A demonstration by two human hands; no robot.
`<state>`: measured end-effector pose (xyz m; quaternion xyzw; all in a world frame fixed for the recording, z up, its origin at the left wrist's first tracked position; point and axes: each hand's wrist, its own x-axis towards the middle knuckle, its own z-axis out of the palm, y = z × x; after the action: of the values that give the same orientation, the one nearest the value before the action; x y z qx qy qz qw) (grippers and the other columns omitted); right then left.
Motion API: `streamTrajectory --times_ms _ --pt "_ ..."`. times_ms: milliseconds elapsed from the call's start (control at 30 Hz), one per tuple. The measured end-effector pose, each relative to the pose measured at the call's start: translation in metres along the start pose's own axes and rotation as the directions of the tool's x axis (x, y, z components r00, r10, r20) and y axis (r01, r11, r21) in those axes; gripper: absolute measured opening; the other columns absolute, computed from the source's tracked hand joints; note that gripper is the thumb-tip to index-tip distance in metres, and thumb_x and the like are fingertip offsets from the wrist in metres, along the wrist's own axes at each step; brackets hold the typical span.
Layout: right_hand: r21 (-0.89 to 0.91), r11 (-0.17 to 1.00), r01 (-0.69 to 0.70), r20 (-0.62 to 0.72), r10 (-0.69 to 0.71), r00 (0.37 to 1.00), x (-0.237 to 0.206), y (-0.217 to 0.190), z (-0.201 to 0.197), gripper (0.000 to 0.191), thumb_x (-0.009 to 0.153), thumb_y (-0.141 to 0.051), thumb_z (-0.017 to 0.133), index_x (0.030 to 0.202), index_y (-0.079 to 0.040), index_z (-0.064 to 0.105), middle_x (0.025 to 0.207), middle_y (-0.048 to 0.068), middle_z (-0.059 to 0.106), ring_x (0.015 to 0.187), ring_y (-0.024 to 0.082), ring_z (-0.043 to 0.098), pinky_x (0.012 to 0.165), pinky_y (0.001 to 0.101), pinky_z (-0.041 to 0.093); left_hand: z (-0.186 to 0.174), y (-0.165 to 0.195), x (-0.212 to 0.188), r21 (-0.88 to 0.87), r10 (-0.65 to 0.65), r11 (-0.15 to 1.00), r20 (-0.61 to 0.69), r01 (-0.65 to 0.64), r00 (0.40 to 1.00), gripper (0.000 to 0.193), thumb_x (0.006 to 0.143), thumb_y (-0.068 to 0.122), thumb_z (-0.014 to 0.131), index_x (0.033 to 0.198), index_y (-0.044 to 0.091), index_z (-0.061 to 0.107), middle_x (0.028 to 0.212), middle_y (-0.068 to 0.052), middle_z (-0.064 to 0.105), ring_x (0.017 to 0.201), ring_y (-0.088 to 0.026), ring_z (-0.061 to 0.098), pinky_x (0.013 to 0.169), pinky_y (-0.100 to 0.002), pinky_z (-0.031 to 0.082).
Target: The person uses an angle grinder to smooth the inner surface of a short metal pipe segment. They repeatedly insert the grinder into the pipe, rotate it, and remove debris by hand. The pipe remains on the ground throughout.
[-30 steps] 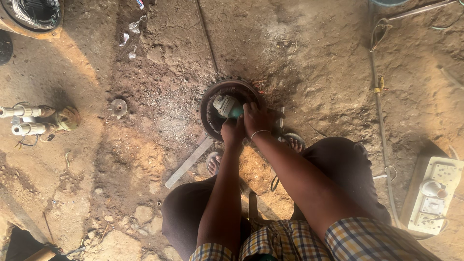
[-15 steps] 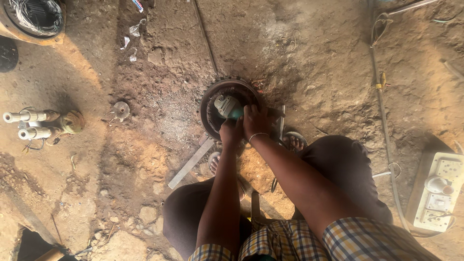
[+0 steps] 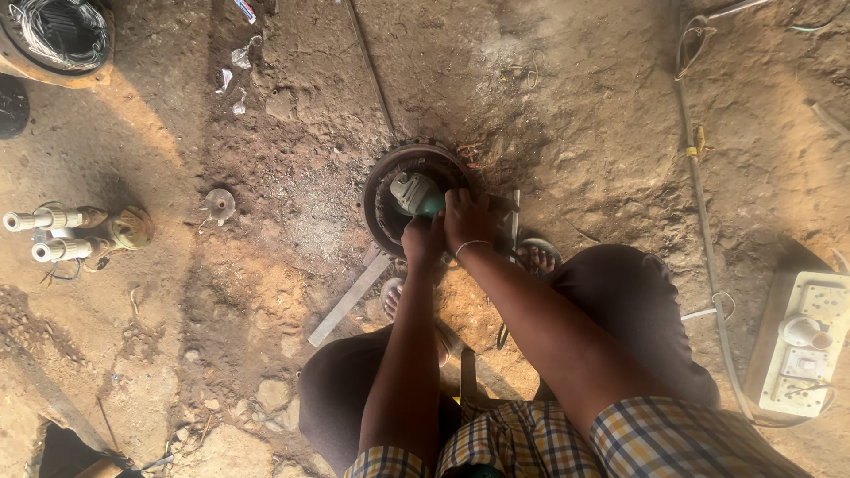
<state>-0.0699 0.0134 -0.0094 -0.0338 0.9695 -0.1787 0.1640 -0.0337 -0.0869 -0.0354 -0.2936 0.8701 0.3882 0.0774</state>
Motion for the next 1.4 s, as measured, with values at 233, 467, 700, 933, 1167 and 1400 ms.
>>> streamTrajectory --times_ms 233,467,700,933,1167,1400 --pt "-0.04 0.999 0.01 0.012 -0.009 1.0 0.005 0.003 0.002 0.023 0.097 -0.03 0.058 0.115 -0.016 0.056 0.121 0.008 0.06 0.118 0.04 0.055 0.087 0.0595 0.051 0.002 0.003 0.001 -0.006 -0.062 0.998 0.03 0.062 0.998 0.05 0.092 0.049 0.065 0.089 -0.001 0.074 0.081 -0.022 0.074 0.079 -0.039 0.074 0.072 -0.047 0.056" --pt "-0.068 0.998 0.009 -0.012 -0.01 1.0 0.006 0.004 0.004 0.021 0.097 -0.03 0.058 0.114 -0.017 0.058 0.119 0.006 0.061 0.117 0.037 0.056 0.085 0.061 0.051 0.002 0.004 0.002 0.011 -0.079 0.997 0.032 0.079 0.996 0.05 0.092 0.049 0.066 0.09 0.0 0.074 0.084 -0.022 0.074 0.082 -0.039 0.074 0.074 -0.047 0.056" --pt "-0.021 1.0 0.022 -0.065 -0.023 0.998 0.003 0.002 0.002 0.021 0.097 -0.029 0.06 0.112 -0.014 0.06 0.118 0.007 0.063 0.12 0.037 0.056 0.087 0.0577 0.052 0.0 0.006 0.0 0.003 -0.058 0.998 0.037 0.058 0.998 0.048 0.091 0.048 0.066 0.091 0.001 0.074 0.085 -0.021 0.075 0.082 -0.038 0.075 0.074 -0.046 0.057" --pt "-0.041 0.999 -0.019 -0.019 0.018 1.0 -0.001 -0.003 -0.005 0.021 0.097 -0.029 0.059 0.113 -0.015 0.059 0.118 0.007 0.063 0.117 0.037 0.056 0.088 0.0597 0.05 -0.002 0.003 0.0 -0.02 -0.038 0.999 0.048 0.039 0.998 0.048 0.092 0.048 0.067 0.092 0.001 0.074 0.086 -0.021 0.076 0.082 -0.037 0.076 0.075 -0.046 0.058" --pt "-0.012 1.0 -0.028 -0.107 0.026 0.994 -0.004 -0.001 0.007 0.019 0.097 -0.026 0.058 0.112 -0.016 0.06 0.119 0.007 0.063 0.121 0.038 0.055 0.088 0.0602 0.051 -0.004 0.0 0.002 0.01 0.016 1.0 0.021 -0.016 1.0 0.047 0.089 0.048 0.068 0.091 0.001 0.073 0.087 -0.024 0.074 0.087 -0.043 0.072 0.078 -0.049 0.056" --pt "0.017 0.999 -0.04 -0.064 0.041 0.997 -0.001 -0.001 0.006 0.022 0.094 -0.026 0.061 0.112 -0.014 0.06 0.122 0.009 0.062 0.118 0.039 0.055 0.092 0.0574 0.051 -0.002 0.004 0.006 0.045 0.01 0.999 0.033 -0.011 0.999 0.05 0.09 0.05 0.067 0.09 0.001 0.074 0.085 -0.024 0.074 0.086 -0.042 0.074 0.078 -0.049 0.056"
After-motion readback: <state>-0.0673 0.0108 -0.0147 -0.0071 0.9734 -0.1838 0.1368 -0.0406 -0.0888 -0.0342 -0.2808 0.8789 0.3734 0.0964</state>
